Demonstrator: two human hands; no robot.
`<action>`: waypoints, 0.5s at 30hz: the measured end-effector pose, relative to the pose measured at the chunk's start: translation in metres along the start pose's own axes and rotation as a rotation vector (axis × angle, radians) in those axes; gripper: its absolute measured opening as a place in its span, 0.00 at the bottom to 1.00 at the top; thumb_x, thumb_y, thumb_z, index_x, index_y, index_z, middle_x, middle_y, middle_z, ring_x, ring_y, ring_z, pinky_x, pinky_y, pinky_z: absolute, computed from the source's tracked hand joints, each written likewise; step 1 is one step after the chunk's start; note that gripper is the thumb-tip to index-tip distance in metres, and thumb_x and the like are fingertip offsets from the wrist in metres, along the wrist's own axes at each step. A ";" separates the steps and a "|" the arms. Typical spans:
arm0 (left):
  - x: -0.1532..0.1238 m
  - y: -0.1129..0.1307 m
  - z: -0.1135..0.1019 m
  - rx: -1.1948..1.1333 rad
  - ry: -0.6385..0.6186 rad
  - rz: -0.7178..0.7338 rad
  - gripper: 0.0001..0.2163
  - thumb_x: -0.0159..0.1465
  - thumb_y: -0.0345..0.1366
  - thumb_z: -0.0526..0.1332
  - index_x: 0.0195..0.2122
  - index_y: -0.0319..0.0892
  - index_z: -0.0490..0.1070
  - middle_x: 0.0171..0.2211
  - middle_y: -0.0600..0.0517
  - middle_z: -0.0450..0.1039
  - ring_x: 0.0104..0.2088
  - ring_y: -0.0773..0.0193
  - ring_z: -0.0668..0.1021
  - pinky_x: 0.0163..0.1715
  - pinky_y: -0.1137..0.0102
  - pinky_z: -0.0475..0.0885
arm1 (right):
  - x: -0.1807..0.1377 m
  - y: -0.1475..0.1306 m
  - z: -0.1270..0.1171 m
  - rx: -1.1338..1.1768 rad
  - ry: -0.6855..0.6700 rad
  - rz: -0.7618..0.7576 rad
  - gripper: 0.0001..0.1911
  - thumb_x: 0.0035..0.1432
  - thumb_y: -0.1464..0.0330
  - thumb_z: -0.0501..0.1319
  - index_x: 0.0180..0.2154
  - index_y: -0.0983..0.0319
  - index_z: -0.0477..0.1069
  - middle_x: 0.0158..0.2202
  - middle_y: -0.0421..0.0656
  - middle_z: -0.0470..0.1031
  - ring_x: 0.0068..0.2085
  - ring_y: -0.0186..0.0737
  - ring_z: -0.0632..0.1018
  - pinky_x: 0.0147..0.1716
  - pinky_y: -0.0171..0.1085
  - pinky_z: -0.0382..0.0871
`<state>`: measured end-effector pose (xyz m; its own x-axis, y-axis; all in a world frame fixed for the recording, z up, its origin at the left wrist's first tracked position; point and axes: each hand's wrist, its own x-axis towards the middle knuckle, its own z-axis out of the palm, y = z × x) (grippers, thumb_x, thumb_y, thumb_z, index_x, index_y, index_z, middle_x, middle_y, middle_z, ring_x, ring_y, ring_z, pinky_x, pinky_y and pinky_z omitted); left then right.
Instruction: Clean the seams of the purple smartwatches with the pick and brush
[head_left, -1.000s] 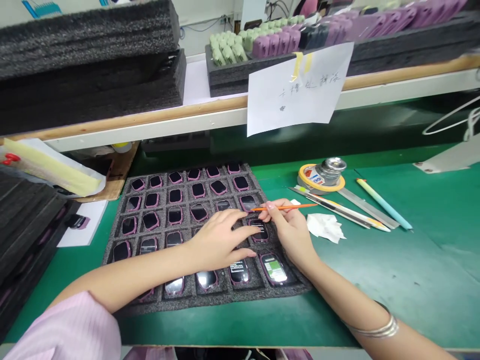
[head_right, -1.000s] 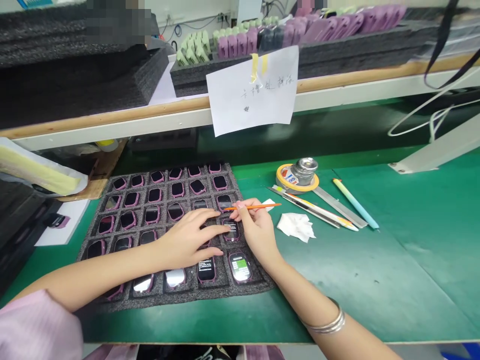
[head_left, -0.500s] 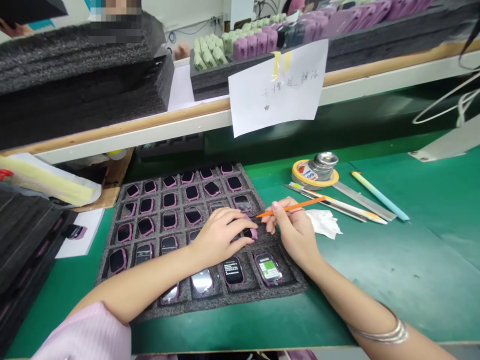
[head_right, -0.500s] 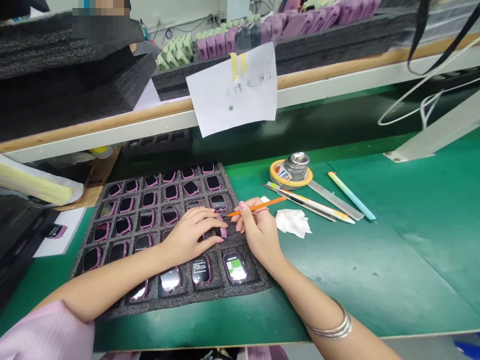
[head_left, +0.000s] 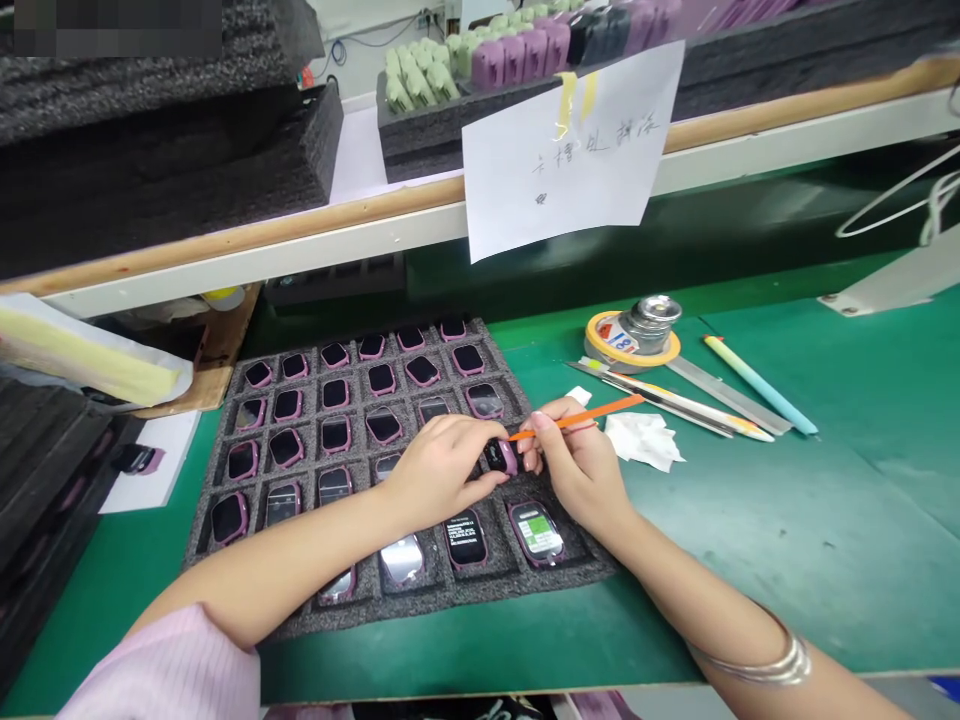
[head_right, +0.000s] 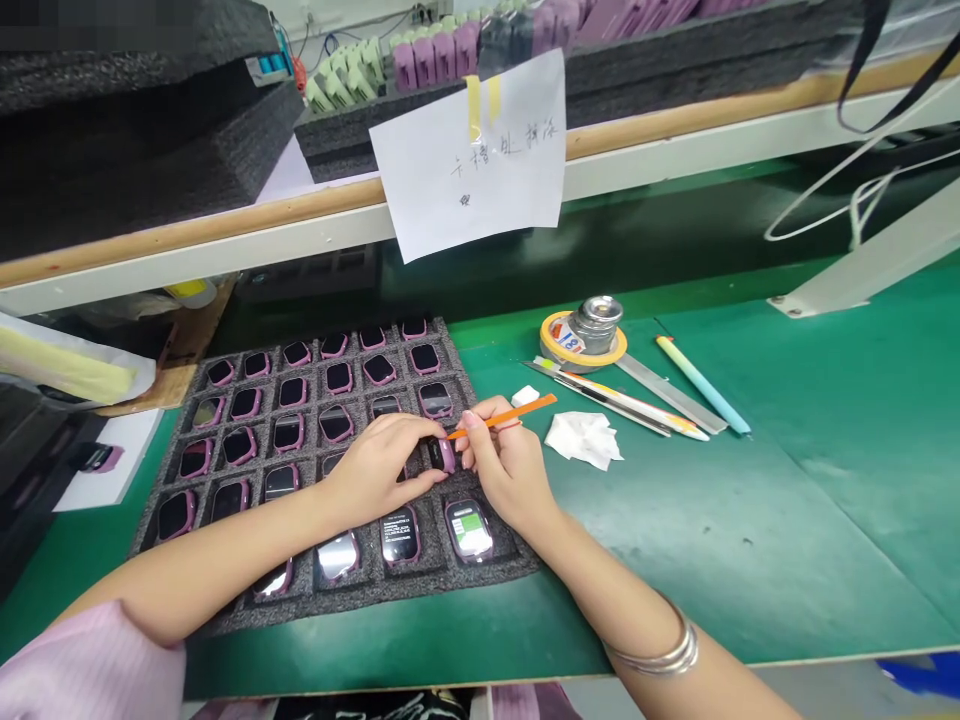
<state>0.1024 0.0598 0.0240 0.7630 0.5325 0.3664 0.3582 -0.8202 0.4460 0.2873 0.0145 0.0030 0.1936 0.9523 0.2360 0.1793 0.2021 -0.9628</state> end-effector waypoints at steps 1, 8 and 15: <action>0.000 0.000 0.001 -0.004 0.007 -0.014 0.16 0.64 0.35 0.66 0.51 0.39 0.66 0.48 0.44 0.77 0.49 0.53 0.78 0.52 0.56 0.74 | 0.000 0.000 0.000 -0.007 -0.001 -0.003 0.22 0.67 0.47 0.54 0.33 0.58 0.64 0.22 0.38 0.74 0.18 0.31 0.72 0.18 0.31 0.67; -0.001 -0.001 0.002 -0.011 0.004 -0.038 0.18 0.64 0.36 0.67 0.52 0.41 0.64 0.49 0.44 0.76 0.49 0.52 0.78 0.51 0.55 0.74 | 0.000 0.000 0.001 -0.072 0.002 -0.042 0.20 0.69 0.50 0.54 0.33 0.58 0.64 0.22 0.38 0.74 0.19 0.31 0.73 0.19 0.31 0.66; 0.000 -0.001 0.002 -0.012 0.003 -0.028 0.19 0.64 0.35 0.66 0.53 0.41 0.64 0.49 0.44 0.76 0.49 0.51 0.78 0.51 0.54 0.74 | -0.002 -0.003 0.000 -0.137 -0.022 -0.083 0.20 0.70 0.51 0.51 0.32 0.58 0.62 0.20 0.36 0.71 0.18 0.31 0.71 0.19 0.32 0.65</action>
<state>0.1030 0.0603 0.0221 0.7510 0.5557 0.3565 0.3729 -0.8026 0.4656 0.2864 0.0124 0.0053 0.1519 0.9387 0.3094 0.3238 0.2485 -0.9129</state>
